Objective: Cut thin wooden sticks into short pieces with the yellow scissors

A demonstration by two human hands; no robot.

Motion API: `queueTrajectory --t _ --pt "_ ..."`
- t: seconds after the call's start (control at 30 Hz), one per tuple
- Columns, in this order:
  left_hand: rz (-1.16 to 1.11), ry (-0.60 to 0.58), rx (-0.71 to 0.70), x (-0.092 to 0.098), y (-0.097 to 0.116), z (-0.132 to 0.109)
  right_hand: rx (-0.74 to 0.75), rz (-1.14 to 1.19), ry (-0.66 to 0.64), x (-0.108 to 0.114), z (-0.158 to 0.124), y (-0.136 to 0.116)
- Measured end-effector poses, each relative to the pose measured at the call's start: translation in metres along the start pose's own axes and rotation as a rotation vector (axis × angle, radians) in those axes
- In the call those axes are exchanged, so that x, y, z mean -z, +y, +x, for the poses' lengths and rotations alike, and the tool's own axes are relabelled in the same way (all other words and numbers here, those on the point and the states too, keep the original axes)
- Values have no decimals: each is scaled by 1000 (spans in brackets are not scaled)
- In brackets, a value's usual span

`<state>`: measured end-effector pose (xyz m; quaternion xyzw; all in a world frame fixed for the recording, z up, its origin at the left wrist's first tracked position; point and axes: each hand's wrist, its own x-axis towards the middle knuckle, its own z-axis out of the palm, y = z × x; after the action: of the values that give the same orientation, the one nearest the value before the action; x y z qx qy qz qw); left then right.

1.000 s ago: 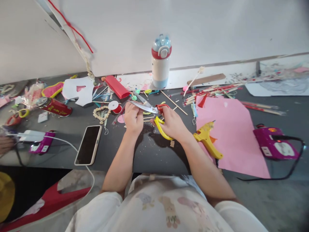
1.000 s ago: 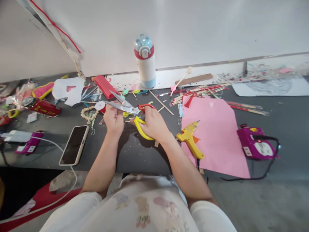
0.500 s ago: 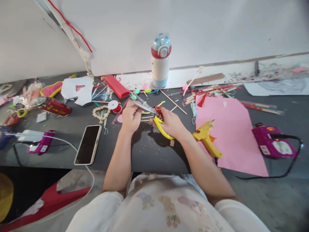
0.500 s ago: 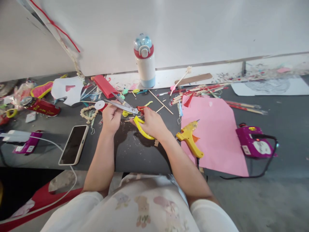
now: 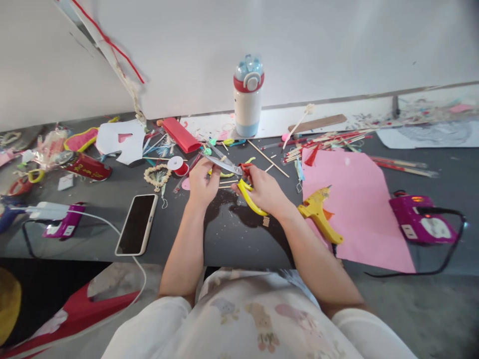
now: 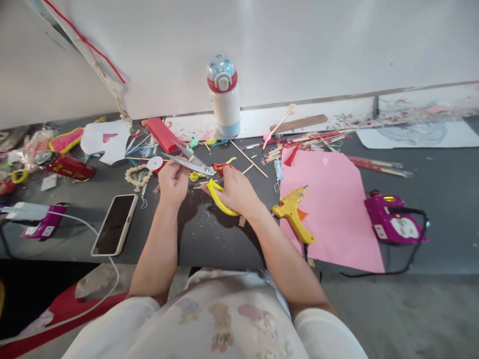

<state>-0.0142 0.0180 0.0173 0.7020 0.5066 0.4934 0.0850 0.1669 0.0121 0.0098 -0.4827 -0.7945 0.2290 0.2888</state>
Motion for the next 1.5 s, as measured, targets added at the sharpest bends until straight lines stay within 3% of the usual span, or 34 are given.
queueTrajectory --t 0.33,0.57,0.7,0.8,0.87,1.0,1.1,1.5 --pt "24 -44 -13 1 2 1 -38 5 -37 2 1 -1" --pt "-5 -75 14 0 -2 1 -135 -35 -139 5 3 -3" --pt "-128 -51 139 -6 -3 -1 -194 -23 -157 5 4 -4" --pt "-375 -22 261 -17 2 -3 -265 -4 -111 4 6 -3" --pt "-547 -90 289 -27 7 -9 -314 17 -75 3 7 -2" --pt "-710 -405 257 -45 17 -25 -359 95 -26 1 7 -1" --pt "-718 -478 256 -53 22 -34 -332 150 -10 -1 5 -4" --pt "-773 -344 212 -67 22 -43 -265 298 -13 -13 1 -7"
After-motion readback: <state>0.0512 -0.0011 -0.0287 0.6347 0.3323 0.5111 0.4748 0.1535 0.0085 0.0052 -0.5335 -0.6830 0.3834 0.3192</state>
